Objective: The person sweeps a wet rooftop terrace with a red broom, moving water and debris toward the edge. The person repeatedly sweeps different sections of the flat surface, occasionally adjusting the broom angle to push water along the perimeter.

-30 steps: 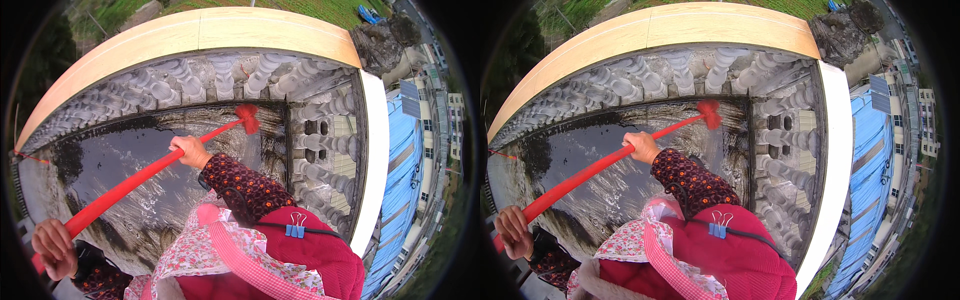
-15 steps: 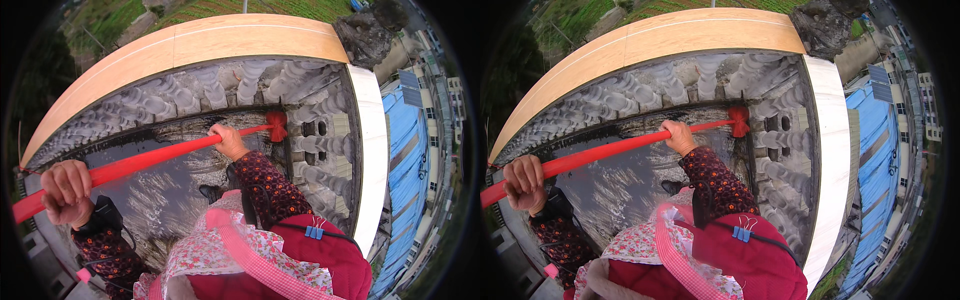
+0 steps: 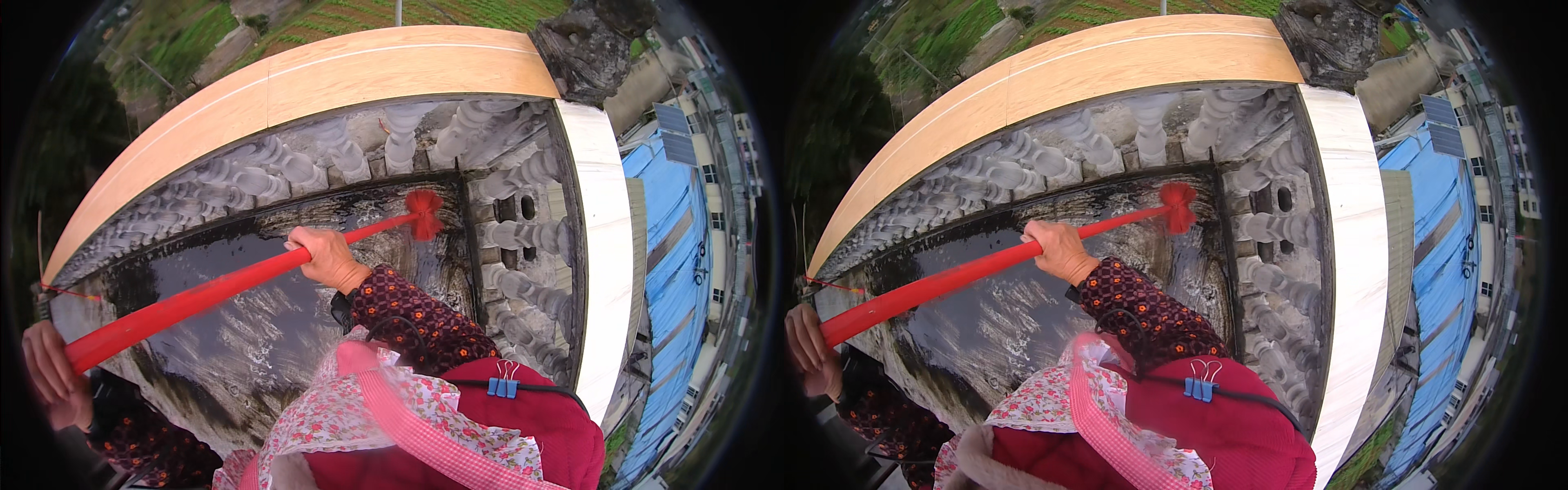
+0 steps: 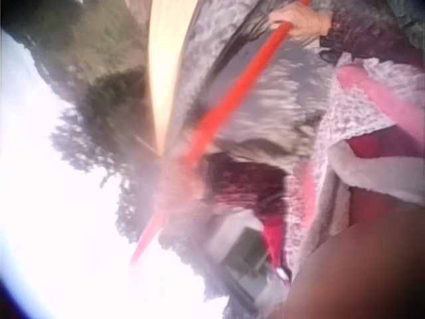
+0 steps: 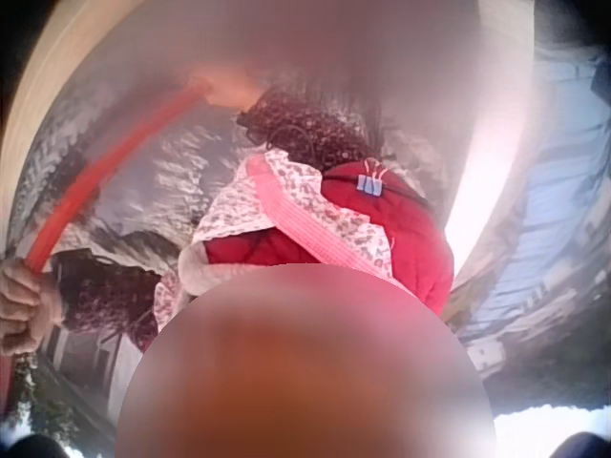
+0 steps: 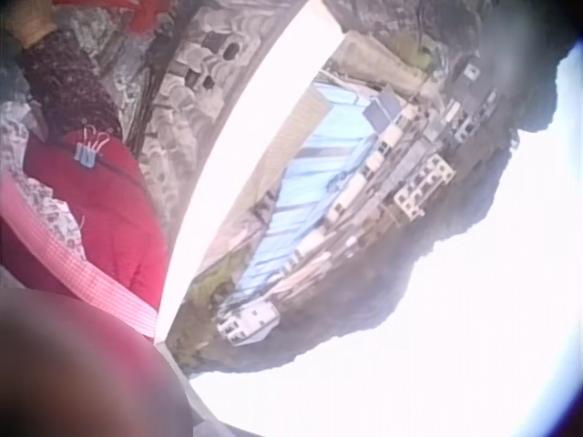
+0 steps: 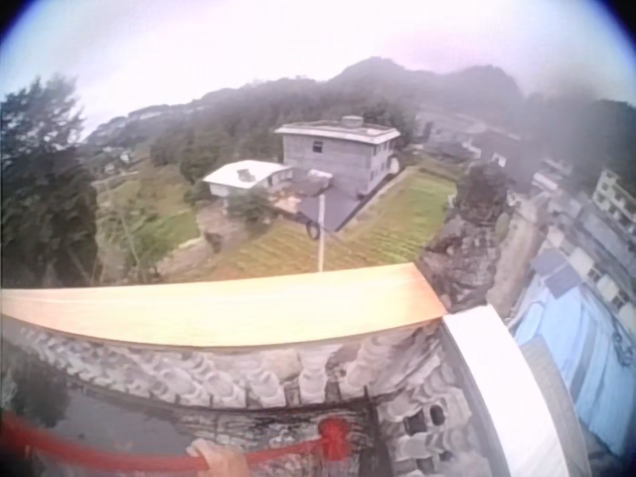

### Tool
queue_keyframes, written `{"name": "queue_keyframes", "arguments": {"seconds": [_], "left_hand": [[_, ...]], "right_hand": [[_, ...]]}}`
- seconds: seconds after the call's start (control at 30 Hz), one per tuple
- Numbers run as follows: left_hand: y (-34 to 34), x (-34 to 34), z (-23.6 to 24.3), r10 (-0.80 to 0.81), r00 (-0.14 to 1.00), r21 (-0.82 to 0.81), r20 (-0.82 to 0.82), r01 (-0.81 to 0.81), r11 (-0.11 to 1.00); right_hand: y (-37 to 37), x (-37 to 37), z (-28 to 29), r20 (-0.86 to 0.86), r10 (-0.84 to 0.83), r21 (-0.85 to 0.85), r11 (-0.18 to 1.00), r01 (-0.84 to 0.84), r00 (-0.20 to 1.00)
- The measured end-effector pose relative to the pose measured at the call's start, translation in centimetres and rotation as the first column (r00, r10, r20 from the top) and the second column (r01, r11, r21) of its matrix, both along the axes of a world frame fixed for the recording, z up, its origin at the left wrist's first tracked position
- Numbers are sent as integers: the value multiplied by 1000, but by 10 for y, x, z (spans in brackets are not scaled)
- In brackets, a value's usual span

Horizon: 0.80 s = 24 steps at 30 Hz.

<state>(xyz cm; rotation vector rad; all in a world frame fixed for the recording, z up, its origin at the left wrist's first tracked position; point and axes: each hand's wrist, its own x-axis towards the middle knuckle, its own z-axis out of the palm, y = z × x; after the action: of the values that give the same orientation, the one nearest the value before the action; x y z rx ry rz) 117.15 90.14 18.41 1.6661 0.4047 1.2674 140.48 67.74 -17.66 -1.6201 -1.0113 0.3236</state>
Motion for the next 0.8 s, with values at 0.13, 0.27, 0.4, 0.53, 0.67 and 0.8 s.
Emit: {"name": "queue_keyframes", "arguments": {"seconds": [0.13,0.27,0.4,0.53,0.67,0.8], "left_hand": [[-11,89,-90,-742,665,-200,76,740,643],[-27,103,-67,-600,798,-254,55,592,765],[-43,57,-6,-456,889,-196,-38,441,876],[-37,43,-6,-510,860,-142,23,508,850],[-39,64,-60,-514,851,-321,107,519,792],[-57,40,-51,-615,781,-269,108,618,739]], "right_hand": [[-23,62,-58,54,-250,-229,939,256,967],[0,72,-85,25,-41,-188,981,45,999],[8,44,-41,11,156,-134,979,-153,988],[-22,11,-2,-20,-49,-3,999,49,999],[-60,14,-30,-5,-179,-282,944,170,984],[-27,-21,-57,-80,-33,-63,998,28,996]]}}
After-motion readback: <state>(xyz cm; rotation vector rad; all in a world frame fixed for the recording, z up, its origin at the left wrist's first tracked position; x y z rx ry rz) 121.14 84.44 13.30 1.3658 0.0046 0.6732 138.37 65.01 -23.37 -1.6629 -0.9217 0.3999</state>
